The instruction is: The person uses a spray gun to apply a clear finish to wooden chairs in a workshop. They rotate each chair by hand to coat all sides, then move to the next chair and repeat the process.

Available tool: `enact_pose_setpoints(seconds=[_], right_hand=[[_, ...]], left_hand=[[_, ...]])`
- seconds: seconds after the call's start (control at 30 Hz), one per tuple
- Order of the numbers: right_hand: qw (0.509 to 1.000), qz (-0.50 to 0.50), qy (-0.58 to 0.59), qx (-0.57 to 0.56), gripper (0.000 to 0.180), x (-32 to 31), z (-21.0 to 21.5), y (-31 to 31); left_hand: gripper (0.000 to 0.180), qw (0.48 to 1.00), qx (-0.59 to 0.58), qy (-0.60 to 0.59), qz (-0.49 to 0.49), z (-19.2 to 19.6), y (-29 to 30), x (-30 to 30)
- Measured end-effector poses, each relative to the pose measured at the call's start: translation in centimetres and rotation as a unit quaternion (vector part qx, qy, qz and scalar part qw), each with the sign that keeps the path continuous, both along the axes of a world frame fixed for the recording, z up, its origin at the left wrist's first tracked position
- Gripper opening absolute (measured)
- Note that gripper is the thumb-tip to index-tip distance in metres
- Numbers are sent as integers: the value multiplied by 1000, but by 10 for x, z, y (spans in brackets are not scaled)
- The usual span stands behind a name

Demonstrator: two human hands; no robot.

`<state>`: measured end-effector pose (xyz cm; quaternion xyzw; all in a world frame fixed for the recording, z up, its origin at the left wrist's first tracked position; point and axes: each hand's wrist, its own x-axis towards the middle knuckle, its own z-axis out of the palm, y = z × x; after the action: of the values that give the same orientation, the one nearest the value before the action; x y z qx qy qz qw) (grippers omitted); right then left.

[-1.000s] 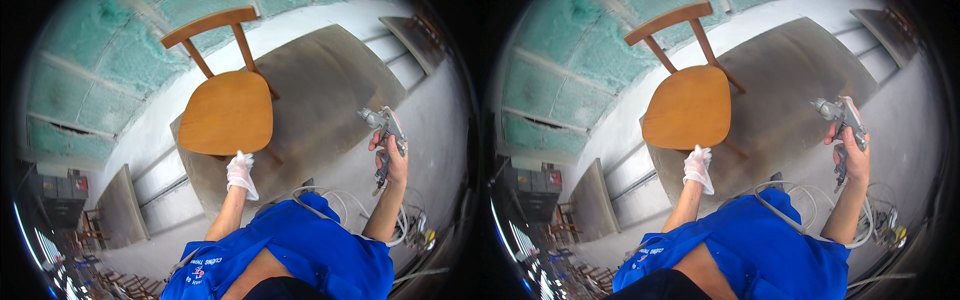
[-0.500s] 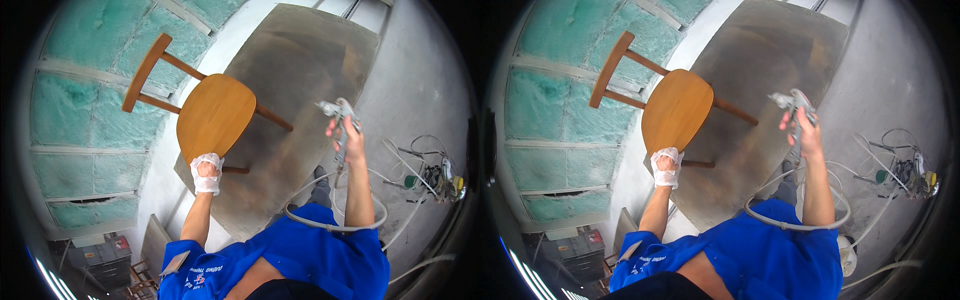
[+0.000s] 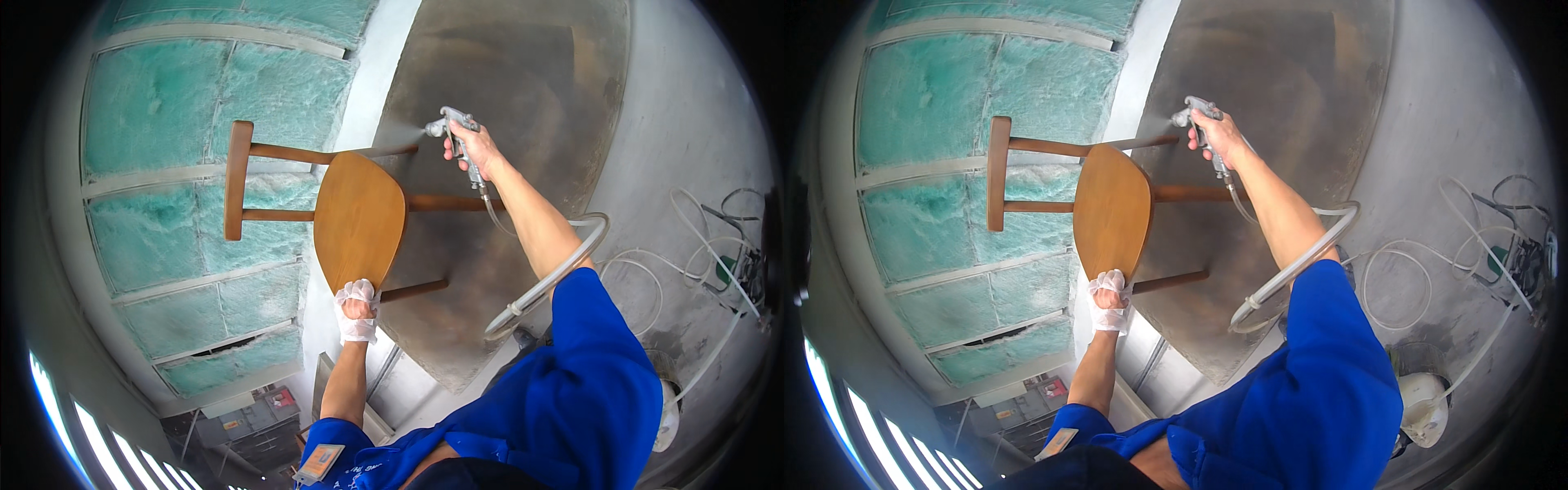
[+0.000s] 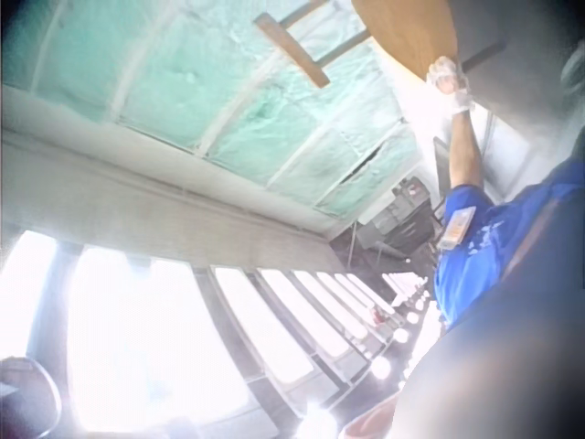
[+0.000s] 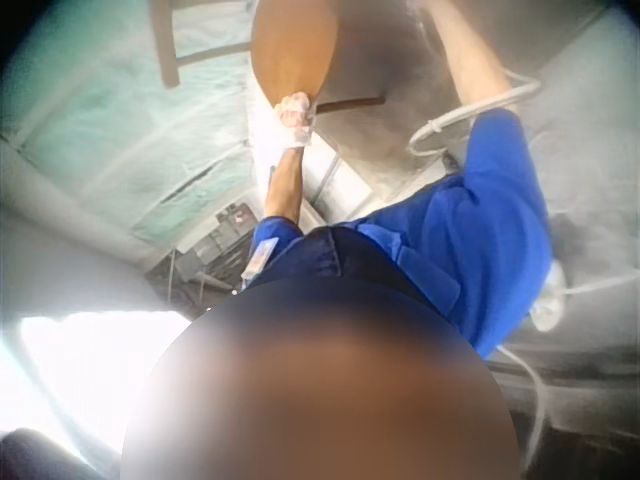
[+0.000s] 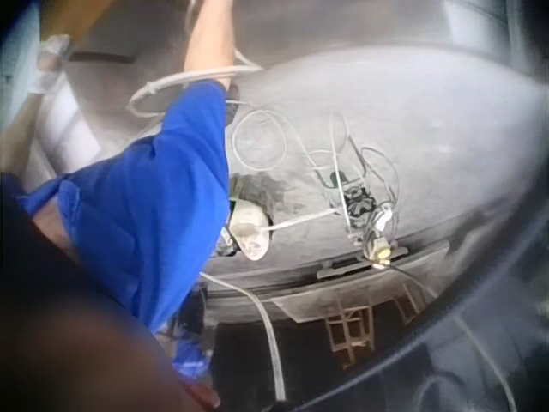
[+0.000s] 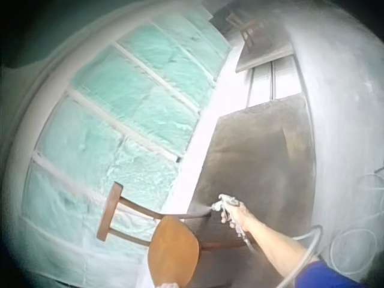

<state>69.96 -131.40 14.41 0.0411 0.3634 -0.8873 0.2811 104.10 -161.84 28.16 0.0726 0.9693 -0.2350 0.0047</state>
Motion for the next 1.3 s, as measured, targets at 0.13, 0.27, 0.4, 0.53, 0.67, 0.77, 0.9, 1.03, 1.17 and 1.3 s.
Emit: enact_pose_setpoints(seconds=[0.13,0.27,0.4,0.53,0.67,0.77,0.9,1.03,1.17,1.3], right_hand=[[996,0,-23,87,42,13,-55,33],[976,-9,-26,216,52,60,-96,92],[937,-111,33,329,55,137,-99,133],[924,-85,141,344,56,222,-66,127],[949,-16,200,245,55,297,-39,54],[971,-25,204,124,56,331,-18,-51],[980,-159,124,-3,67,318,-2,-197],[961,-263,83,-21,63,281,-26,-281],[958,-278,17,66,62,285,-66,-288],[948,-243,-32,201,60,324,-89,-257]], left_hand=[[45,1000,4,9,3,0,-17,2],[52,998,-4,62,-8,6,-29,-3],[46,989,-21,144,-10,33,-62,-27],[33,973,47,206,86,62,-114,-59],[34,950,117,251,144,74,-148,-77],[38,932,207,233,186,91,-167,-86],[52,945,121,147,266,105,-191,-102],[61,961,71,135,229,105,-209,-104],[64,953,116,132,249,103,-217,-111],[67,952,124,104,259,107,-216,-115]])
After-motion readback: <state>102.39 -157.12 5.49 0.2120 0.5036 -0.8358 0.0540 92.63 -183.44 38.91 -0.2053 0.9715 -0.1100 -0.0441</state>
